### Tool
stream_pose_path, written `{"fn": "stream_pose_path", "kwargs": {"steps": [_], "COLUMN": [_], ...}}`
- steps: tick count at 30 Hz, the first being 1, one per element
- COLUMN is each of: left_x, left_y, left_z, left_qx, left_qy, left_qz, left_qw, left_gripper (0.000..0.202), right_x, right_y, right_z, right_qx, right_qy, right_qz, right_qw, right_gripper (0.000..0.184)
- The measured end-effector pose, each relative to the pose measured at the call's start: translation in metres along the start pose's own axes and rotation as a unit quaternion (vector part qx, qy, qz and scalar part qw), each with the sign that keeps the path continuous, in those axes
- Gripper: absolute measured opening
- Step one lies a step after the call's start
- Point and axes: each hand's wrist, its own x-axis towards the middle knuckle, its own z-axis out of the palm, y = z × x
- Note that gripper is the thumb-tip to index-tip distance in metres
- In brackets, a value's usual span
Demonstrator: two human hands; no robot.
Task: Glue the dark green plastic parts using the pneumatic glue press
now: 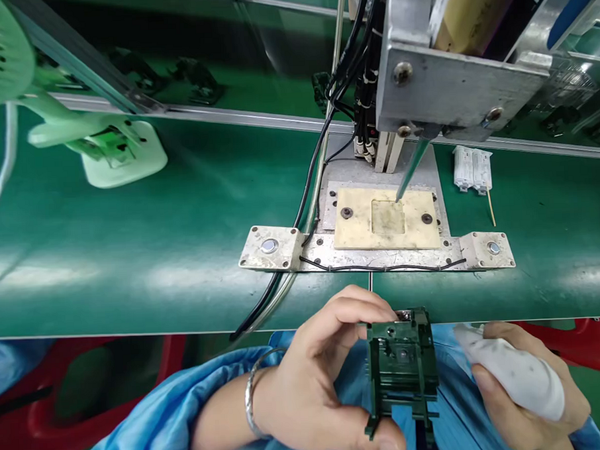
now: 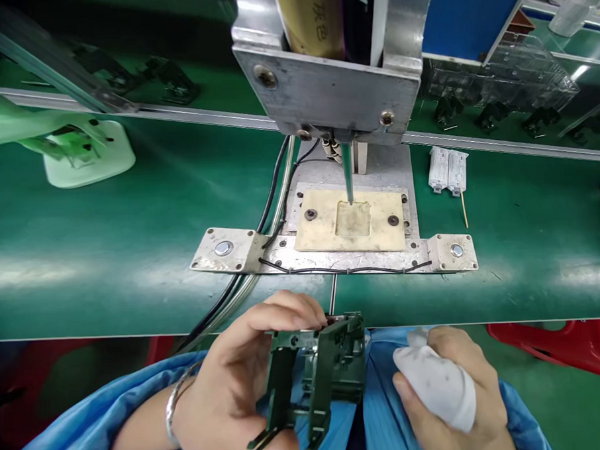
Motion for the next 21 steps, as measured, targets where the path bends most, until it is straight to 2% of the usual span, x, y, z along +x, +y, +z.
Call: {"fn": "stream_pose_path", "kwargs": {"steps": [2,4,7,10,13,16,18,21], "left_x": [0.001,0.003,0.006,0.007,0.007,0.008,0.008,0.007], "left_y": [0.001,0.002,0.005,0.007,0.007,0.006,0.005,0.004], "left_z": [-0.001,0.0,0.0,0.0,0.0,0.0,0.0,0.001], "left_qx": [0.036,0.065,0.085,0.104,0.12,0.12,0.11,0.092], "left_qy": [-0.002,0.0,-0.002,-0.017,-0.026,-0.016,-0.009,-0.001], "left_qz": [0.022,0.047,0.065,0.074,0.078,0.074,0.072,0.062], "left_qw": [0.999,0.997,0.994,0.992,0.989,0.99,0.991,0.994], "left_gripper": [0.069,0.07,0.067,0.067,0.068,0.069,0.069,0.068], "right_x": [0.003,0.008,0.014,0.016,0.016,0.015,0.015,0.015], "right_y": [-0.002,-0.005,-0.006,-0.001,0.003,0.004,0.004,0.002], "right_z": [-0.002,-0.001,0.005,0.012,0.016,0.015,0.014,0.014], "right_qx": [0.012,0.033,0.043,0.052,0.048,0.031,0.026,0.038], "right_qy": [-0.068,-0.153,-0.214,-0.217,-0.186,-0.16,-0.14,-0.164], "right_qz": [-0.003,-0.037,-0.096,-0.155,-0.195,-0.186,-0.163,-0.145], "right_qw": [0.998,0.987,0.971,0.962,0.962,0.969,0.976,0.975], "right_gripper": [0.012,0.02,0.026,0.027,0.018,0.012,0.019,0.022]}}
